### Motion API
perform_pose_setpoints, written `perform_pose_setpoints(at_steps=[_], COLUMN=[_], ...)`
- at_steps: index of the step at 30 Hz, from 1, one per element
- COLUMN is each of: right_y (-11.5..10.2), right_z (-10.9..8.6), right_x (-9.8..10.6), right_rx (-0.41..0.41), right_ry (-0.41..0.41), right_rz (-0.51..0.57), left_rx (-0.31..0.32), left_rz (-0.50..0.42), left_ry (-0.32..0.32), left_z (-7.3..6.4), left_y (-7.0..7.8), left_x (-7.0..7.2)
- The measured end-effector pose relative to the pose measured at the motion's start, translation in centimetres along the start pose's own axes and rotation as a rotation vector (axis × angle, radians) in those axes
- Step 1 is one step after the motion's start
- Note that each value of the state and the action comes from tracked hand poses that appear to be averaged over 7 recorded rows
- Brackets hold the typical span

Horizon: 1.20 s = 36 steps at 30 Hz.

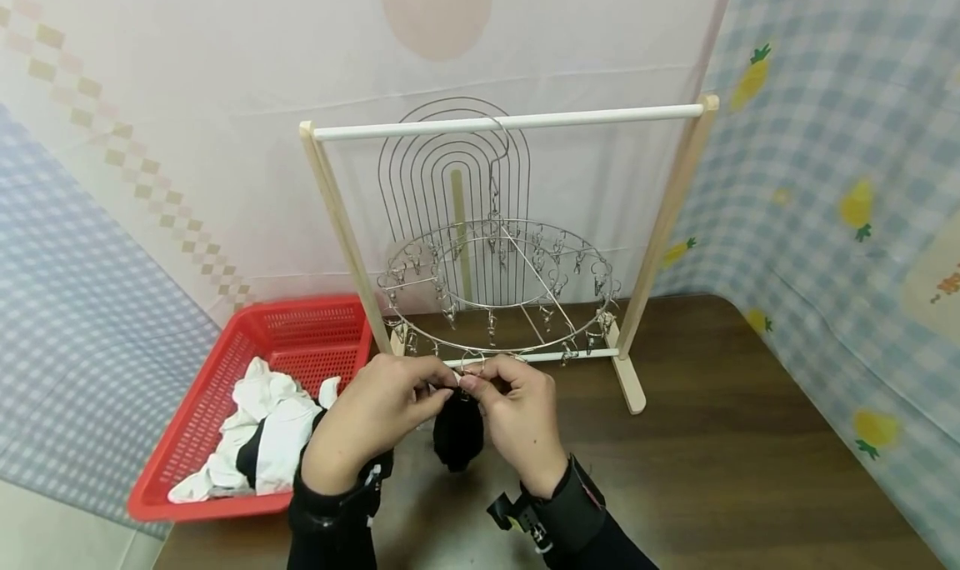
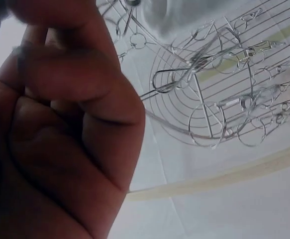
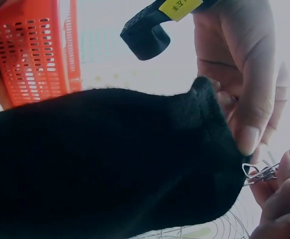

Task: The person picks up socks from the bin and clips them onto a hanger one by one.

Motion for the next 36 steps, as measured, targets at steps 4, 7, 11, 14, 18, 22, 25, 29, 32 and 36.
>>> perform_pose_setpoints(at_steps=[4,7,11,14,18,22,25,29,32,36], right_y=[0.02,0.01,0.07,0.1,0.16,0.15,0.11,0.16,0.09,-0.46], right_z=[-0.09,-0.2,-0.25,-0.26,-0.26,-0.26,-0.25,-0.22,-0.15,-0.05], right_x=[0.05,0.1,0.07,0.04,0.02,0.0,-0.04,-0.2,-0.31,-0.27], right_rx=[-0.016,-0.009,0.007,0.024,0.025,0.017,0.024,0.03,0.045,0.026], right_ry=[0.011,0.024,0.033,0.04,0.038,0.034,0.035,0.035,0.024,-0.036], right_rz=[-0.012,-0.029,-0.031,-0.033,-0.026,-0.016,-0.009,-0.009,-0.052,-0.24], left_rx=[-0.005,-0.009,-0.015,-0.019,-0.022,-0.042,-0.053,-0.046,-0.026,0.025], left_rz=[-0.028,-0.031,-0.018,-0.002,-0.003,-0.022,-0.035,-0.055,-0.062,-0.067], left_ry=[-0.026,-0.036,-0.017,-0.005,0.005,0.024,0.048,0.077,0.081,0.057], left_z=[0.29,0.39,0.35,0.37,0.54,0.72,0.69,0.5,0.37,0.22], left_y=[-0.01,0.0,0.07,0.17,0.29,0.45,0.52,0.45,0.35,0.16], left_x=[-0.2,-0.34,-0.31,-0.25,-0.18,-0.14,-0.04,0.12,0.23,0.33])
Point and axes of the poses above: each hand's wrist, its own z-axis towards the middle knuckle, its own x-axis out of the back of the hand, y = z × x, the point moved 4 cm from there along z, towards the middle knuckle, and after that the axes turned 13 degrees about -y, right-handed, at the moved point
